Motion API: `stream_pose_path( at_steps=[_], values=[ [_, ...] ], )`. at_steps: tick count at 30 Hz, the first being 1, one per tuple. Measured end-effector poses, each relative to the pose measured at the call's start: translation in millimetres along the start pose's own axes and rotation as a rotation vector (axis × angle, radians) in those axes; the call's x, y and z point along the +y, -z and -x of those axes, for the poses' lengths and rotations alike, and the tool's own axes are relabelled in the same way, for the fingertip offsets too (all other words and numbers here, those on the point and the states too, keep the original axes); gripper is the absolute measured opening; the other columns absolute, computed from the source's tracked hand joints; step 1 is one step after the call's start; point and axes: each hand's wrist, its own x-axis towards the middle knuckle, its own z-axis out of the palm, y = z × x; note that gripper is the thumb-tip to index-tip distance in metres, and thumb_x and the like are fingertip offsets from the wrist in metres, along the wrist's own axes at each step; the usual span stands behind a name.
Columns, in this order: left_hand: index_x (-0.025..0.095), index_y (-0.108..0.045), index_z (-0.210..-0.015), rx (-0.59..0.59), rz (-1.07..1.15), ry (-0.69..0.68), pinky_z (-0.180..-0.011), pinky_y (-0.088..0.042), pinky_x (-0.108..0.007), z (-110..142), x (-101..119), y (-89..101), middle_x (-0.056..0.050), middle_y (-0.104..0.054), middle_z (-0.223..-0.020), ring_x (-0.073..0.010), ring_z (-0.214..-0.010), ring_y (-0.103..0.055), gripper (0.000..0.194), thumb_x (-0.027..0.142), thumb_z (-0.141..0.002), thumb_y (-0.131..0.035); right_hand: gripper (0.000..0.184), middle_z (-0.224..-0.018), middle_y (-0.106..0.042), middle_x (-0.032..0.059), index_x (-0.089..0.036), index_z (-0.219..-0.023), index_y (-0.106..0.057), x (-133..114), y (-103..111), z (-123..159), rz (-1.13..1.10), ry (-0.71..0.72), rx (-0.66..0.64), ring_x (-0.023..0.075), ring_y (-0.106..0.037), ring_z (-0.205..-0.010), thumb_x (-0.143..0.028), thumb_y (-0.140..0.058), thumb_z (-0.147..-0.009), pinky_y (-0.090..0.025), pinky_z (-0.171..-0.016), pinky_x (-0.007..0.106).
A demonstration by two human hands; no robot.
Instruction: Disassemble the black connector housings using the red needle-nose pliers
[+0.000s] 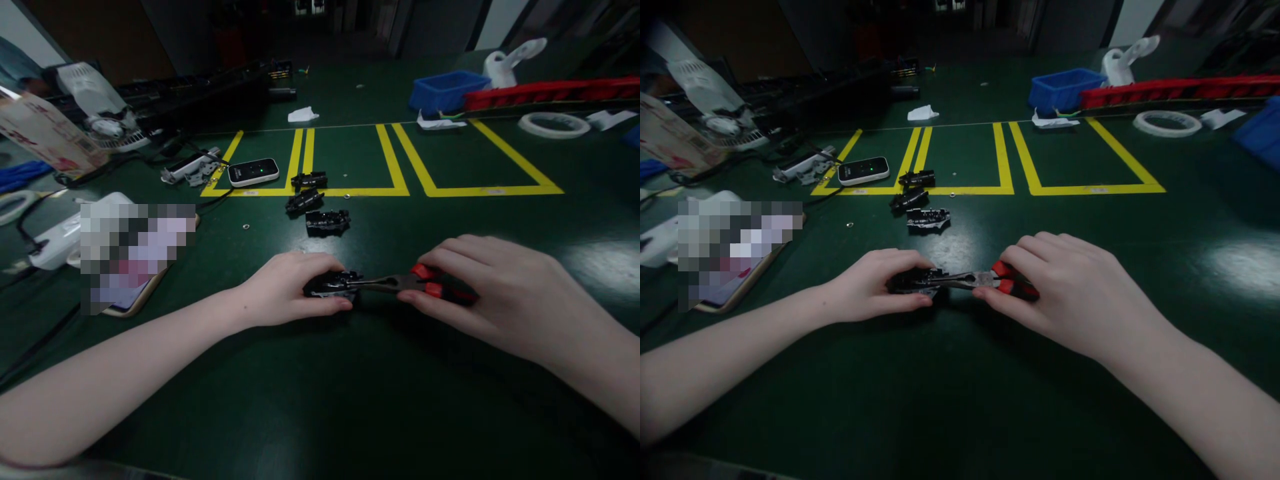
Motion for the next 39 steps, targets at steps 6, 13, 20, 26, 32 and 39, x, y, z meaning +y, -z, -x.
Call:
stream_pose_path(
  at_steps=[6, 13, 20, 26, 32, 39],
  values=[
    [0.015, -0.066, -0.112, -0.017, 0.015, 0.024, -0.067, -0.043, -0.025, -0.3, 2.0, 1.6, -0.003, -0.07, -0.097, -0.0166, -0.083, -0.062, 0.032, 0.042, -0.094, -0.066, 0.05, -0.083, -0.069, 0.0118, -0.021, -0.09, -0.064, 3.3, -0.1, -1.3, -0.02, -0.074, 0.018, 0.0271, -0.064, -0.069, -0.064, -0.039, -0.095, -0.051, -0.053, 0.041],
    [0.016, -0.066, -0.111, -0.006, 0.015, 0.007, -0.066, -0.043, -0.025, -0.7, -1.0, -0.4, -0.003, -0.07, -0.097, -0.0162, -0.082, -0.062, 0.033, 0.044, -0.094, -0.064, 0.048, -0.092, -0.071, 0.0141, -0.02, -0.097, -0.066, 3.2, 0.4, -0.3, -0.029, -0.058, 0.031, 0.0319, -0.067, -0.078, -0.061, -0.042, -0.095, -0.054, -0.057, 0.046],
    [0.017, -0.066, -0.109, -0.001, 0.013, -0.004, -0.064, -0.042, -0.024, 0.6, -2.6, -0.8, -0.002, -0.07, -0.095, -0.0156, -0.08, -0.063, 0.031, 0.044, -0.094, -0.064, 0.049, -0.097, -0.069, 0.0157, -0.018, -0.098, -0.064, 2.1, 0.1, 1.7, 0.02, -0.055, 0.058, 0.0317, -0.067, -0.079, -0.059, -0.038, -0.098, -0.054, -0.057, 0.045],
    [0.017, -0.065, -0.111, 0.0, -0.002, -0.011, -0.065, -0.042, -0.024, 0.7, -2.8, -1.1, -0.002, -0.07, -0.095, -0.0155, -0.08, -0.062, 0.032, 0.044, -0.093, -0.066, 0.05, -0.092, -0.069, 0.0131, -0.02, -0.095, -0.067, 1.5, 0.3, 1.1, -0.017, -0.077, 0.015, 0.0277, -0.066, -0.073, -0.061, -0.04, -0.096, -0.051, -0.052, 0.041],
    [0.018, -0.065, -0.111, -0.013, -0.015, 0.006, -0.066, -0.042, -0.025, -0.1, -1.6, -1.3, -0.002, -0.071, -0.097, -0.0168, -0.083, -0.064, 0.031, 0.044, -0.093, -0.065, 0.052, -0.087, -0.068, 0.0119, -0.022, -0.091, -0.066, -2.4, -1.0, -0.9, -0.052, -0.11, 0.008, 0.0265, -0.064, -0.068, -0.064, -0.037, -0.096, -0.048, -0.05, 0.039],
    [0.016, -0.065, -0.112, -0.015, 0.003, -0.01, -0.067, -0.043, -0.025, 0.0, -2.0, -0.3, -0.002, -0.07, -0.096, -0.0159, -0.082, -0.063, 0.033, 0.044, -0.096, -0.063, 0.053, -0.083, -0.065, 0.0117, -0.02, -0.091, -0.063, -1.6, -2.8, 1.5, -0.063, -0.11, 0.005, 0.0267, -0.063, -0.067, -0.065, -0.036, -0.096, -0.048, -0.051, 0.04]
  ],
)
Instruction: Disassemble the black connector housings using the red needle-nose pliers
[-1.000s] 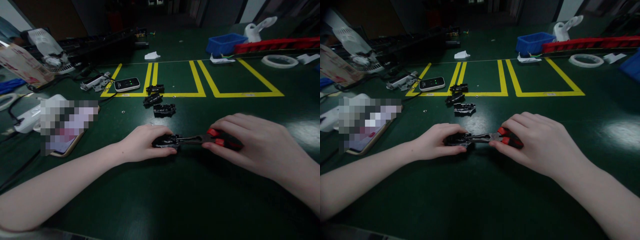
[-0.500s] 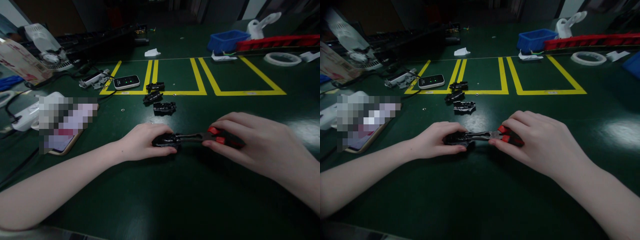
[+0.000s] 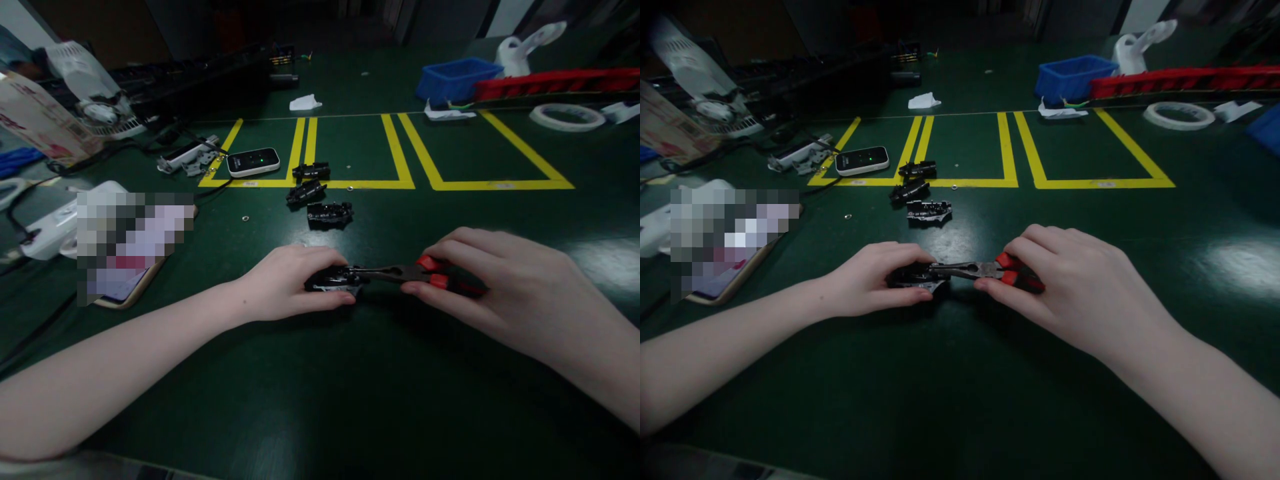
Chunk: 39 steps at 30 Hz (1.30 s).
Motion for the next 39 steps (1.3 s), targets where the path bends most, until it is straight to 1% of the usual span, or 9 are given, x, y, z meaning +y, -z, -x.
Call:
stream_pose_path(
  at_steps=[7, 14, 20, 23, 27, 32, 35, 39],
  values=[
    [0.015, -0.065, -0.114, -0.01, 0.008, -0.012, -0.069, -0.042, -0.027, 0.0, -1.6, 0.9, -0.004, -0.07, -0.099, -0.0185, -0.086, -0.064, 0.034, 0.044, -0.099, -0.058, 0.04, -0.082, -0.063, 0.0102, -0.022, -0.093, -0.058, -0.8, -0.4, -0.6, 0.061, 0.048, 0.039, 0.0252, -0.059, -0.066, -0.058, -0.041, -0.097, -0.046, -0.052, 0.039],
    [0.015, -0.065, -0.116, -0.003, 0.004, -0.02, -0.069, -0.042, -0.026, 0.1, -2.9, 0.4, -0.004, -0.07, -0.098, -0.0182, -0.085, -0.064, 0.034, 0.044, -0.099, -0.058, 0.037, -0.083, -0.063, 0.011, -0.021, -0.094, -0.058, -0.5, -2.0, 0.5, 0.11, 0.076, 0.046, 0.0257, -0.059, -0.066, -0.055, -0.043, -0.097, -0.044, -0.053, 0.038],
    [0.016, -0.065, -0.119, 0.004, -0.001, -0.036, -0.07, -0.043, -0.027, 0.7, -5.9, -1.5, -0.006, -0.071, -0.103, -0.0196, -0.088, -0.065, 0.037, 0.046, -0.1, -0.056, 0.031, -0.082, -0.064, 0.0124, -0.017, -0.094, -0.06, -0.9, -0.6, -3.5, 0.233, 0.202, 0.16, 0.0249, -0.057, -0.065, -0.045, -0.048, -0.097, -0.043, -0.052, 0.037],
    [0.016, -0.065, -0.118, 0.011, 0.003, -0.045, -0.071, -0.043, -0.027, 1.0, -6.4, -2.3, -0.005, -0.071, -0.101, -0.0188, -0.087, -0.065, 0.036, 0.046, -0.099, -0.057, 0.031, -0.082, -0.065, 0.0134, -0.014, -0.094, -0.06, -1.4, -0.7, -4.2, 0.25, 0.236, 0.19, 0.0245, -0.057, -0.066, -0.044, -0.051, -0.097, -0.044, -0.052, 0.037],
    [0.014, -0.064, -0.119, 0.033, 0.038, -0.023, -0.073, -0.045, -0.026, 1.3, -3.2, -1.6, -0.004, -0.07, -0.103, -0.0173, -0.089, -0.064, 0.036, 0.041, -0.096, -0.064, 0.034, -0.081, -0.065, 0.012, -0.014, -0.092, -0.06, -1.5, -1.9, -3.5, 0.181, 0.201, 0.143, 0.0231, -0.059, -0.064, -0.045, -0.047, -0.099, -0.047, -0.051, 0.035],
    [0.013, -0.063, -0.121, 0.043, 0.058, 0.006, -0.074, -0.046, -0.027, 1.9, 0.2, -0.7, -0.004, -0.069, -0.106, -0.0171, -0.091, -0.063, 0.037, 0.037, -0.093, -0.069, 0.037, -0.079, -0.064, 0.0081, -0.018, -0.092, -0.059, 0.3, -4.7, -2.3, 0.082, 0.14, 0.101, 0.0216, -0.061, -0.062, -0.052, -0.047, -0.098, -0.047, -0.047, 0.033],
    [0.013, -0.062, -0.122, 0.047, 0.048, -0.001, -0.075, -0.046, -0.028, 2.0, -0.2, -0.7, -0.005, -0.069, -0.107, -0.0182, -0.093, -0.063, 0.037, 0.037, -0.094, -0.069, 0.038, -0.078, -0.064, 0.0072, -0.019, -0.091, -0.059, 0.7, -5.6, -2.8, 0.058, 0.122, 0.095, 0.0211, -0.061, -0.062, -0.053, -0.045, -0.099, -0.047, -0.048, 0.032],
    [0.014, -0.064, -0.12, 0.034, 0.025, -0.024, -0.074, -0.045, -0.028, 1.7, -2.6, -1.0, -0.005, -0.07, -0.103, -0.0187, -0.09, -0.064, 0.034, 0.039, -0.098, -0.062, 0.04, -0.077, -0.064, 0.0075, -0.018, -0.09, -0.059, -0.1, -4.1, -3.3, 0.084, 0.128, 0.104, 0.0201, -0.06, -0.061, -0.054, -0.043, -0.099, -0.046, -0.048, 0.031]
  ],
)
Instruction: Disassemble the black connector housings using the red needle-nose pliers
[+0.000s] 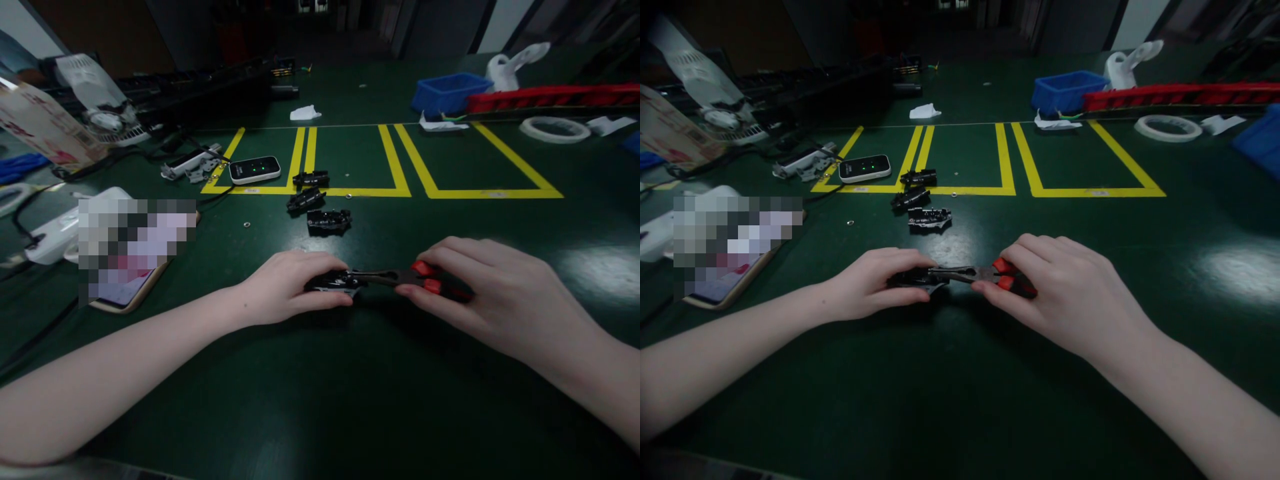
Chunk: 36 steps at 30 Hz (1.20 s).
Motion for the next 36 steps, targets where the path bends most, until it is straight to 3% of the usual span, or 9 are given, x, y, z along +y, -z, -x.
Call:
stream_pose_path(
  at_steps=[5, 14, 27, 36],
  values=[
    [0.016, -0.065, -0.119, -0.019, -0.017, -0.018, -0.07, -0.043, -0.028, -0.3, -2.9, -0.9, -0.004, -0.071, -0.098, -0.0183, -0.084, -0.064, 0.035, 0.044, -0.099, -0.057, 0.04, -0.081, -0.066, 0.0105, -0.017, -0.091, -0.06, -0.7, 1.4, 1.0, 0.053, 0.022, 0.007, 0.022, -0.06, -0.063, -0.053, -0.043, -0.099, -0.046, -0.05, 0.033],
    [0.015, -0.064, -0.12, 0.005, 0.071, 0.039, -0.074, -0.046, -0.027, -0.5, 2.7, 1.3, -0.004, -0.07, -0.106, -0.0173, -0.091, -0.063, 0.035, 0.037, -0.093, -0.069, 0.041, -0.078, -0.065, 0.0099, -0.017, -0.09, -0.06, -0.1, 2.3, 0.4, 0.039, 0.022, 0.01, 0.0212, -0.059, -0.062, -0.053, -0.042, -0.099, -0.045, -0.049, 0.033],
    [0.015, -0.069, -0.112, -0.023, 0.112, 0.043, -0.069, -0.045, -0.027, -0.9, 3.8, 4.0, -0.004, -0.073, -0.099, -0.0159, -0.082, -0.065, 0.028, 0.038, -0.096, -0.064, 0.038, -0.08, -0.065, 0.0104, -0.015, -0.091, -0.061, -0.7, 0.8, 0.5, 0.039, 0.031, 0.019, 0.0219, -0.06, -0.063, -0.05, -0.047, -0.098, -0.047, -0.05, 0.033],
    [0.017, -0.068, -0.113, -0.015, 0.109, 0.041, -0.073, -0.048, -0.028, -1.9, 1.4, 2.4, -0.005, -0.074, -0.106, -0.0183, -0.09, -0.068, 0.029, 0.039, -0.093, -0.067, 0.04, -0.085, -0.068, 0.0121, -0.016, -0.093, -0.063, 0.3, 1.0, 0.4, -0.015, -0.016, -0.008, 0.0228, -0.062, -0.066, -0.052, -0.045, -0.098, -0.05, -0.051, 0.035]
  ],
)
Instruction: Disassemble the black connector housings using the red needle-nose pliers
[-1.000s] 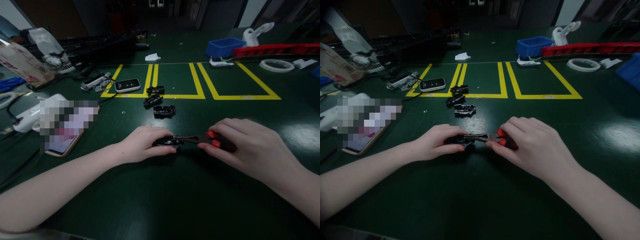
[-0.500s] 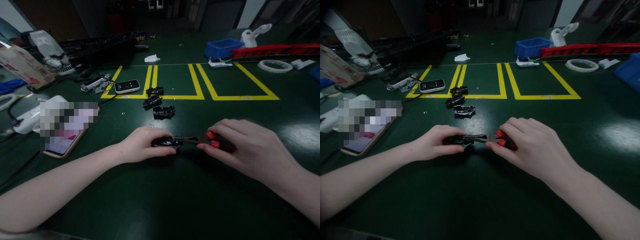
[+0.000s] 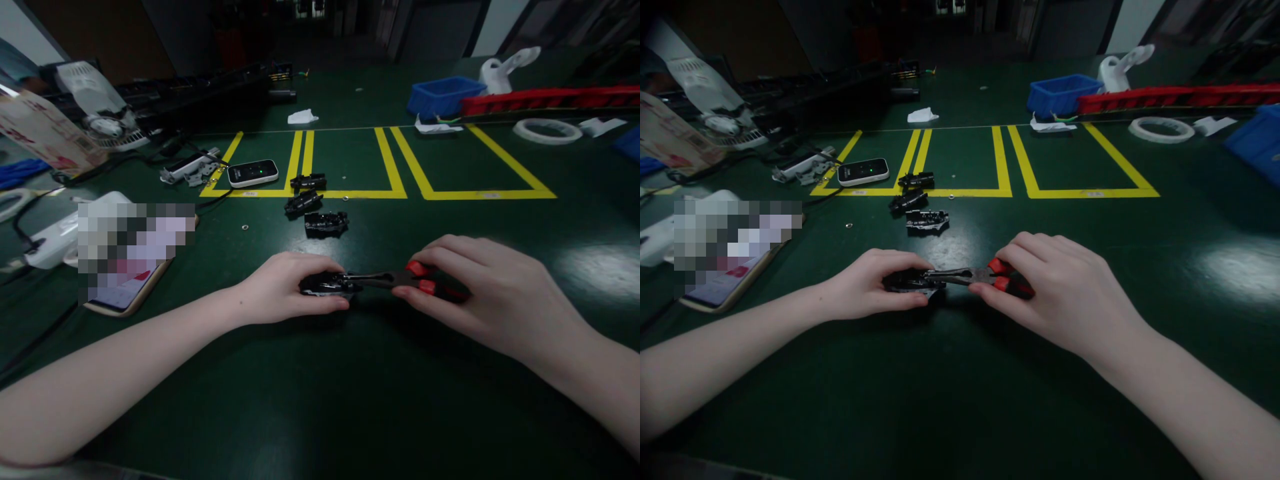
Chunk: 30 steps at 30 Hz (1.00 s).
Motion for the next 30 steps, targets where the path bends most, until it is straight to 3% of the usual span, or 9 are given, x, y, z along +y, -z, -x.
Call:
stream_pose_path(
  at_steps=[20, 30],
  values=[
    [0.017, -0.068, -0.114, -0.016, -0.026, 0.018, -0.074, -0.047, -0.028, 0.5, 2.7, 1.1, -0.005, -0.074, -0.104, -0.0188, -0.089, -0.067, 0.03, 0.039, -0.094, -0.066, 0.04, -0.08, -0.066, 0.0105, -0.016, -0.09, -0.063, -5.6, 0.3, -2.1, 0.012, 0.007, -0.006, 0.0208, -0.059, -0.063, -0.05, -0.044, -0.099, -0.047, -0.051, 0.033],
    [0.016, -0.065, -0.116, -0.036, -0.047, 0.006, -0.07, -0.043, -0.027, 0.2, 3.9, 1.4, -0.003, -0.071, -0.099, -0.017, -0.084, -0.064, 0.029, 0.039, -0.097, -0.061, 0.041, -0.081, -0.067, 0.0098, -0.017, -0.093, -0.062, 2.8, 5.7, -1.8, 0.006, -0.006, -0.026, 0.0221, -0.06, -0.063, -0.055, -0.046, -0.097, -0.046, -0.049, 0.034]
  ],
)
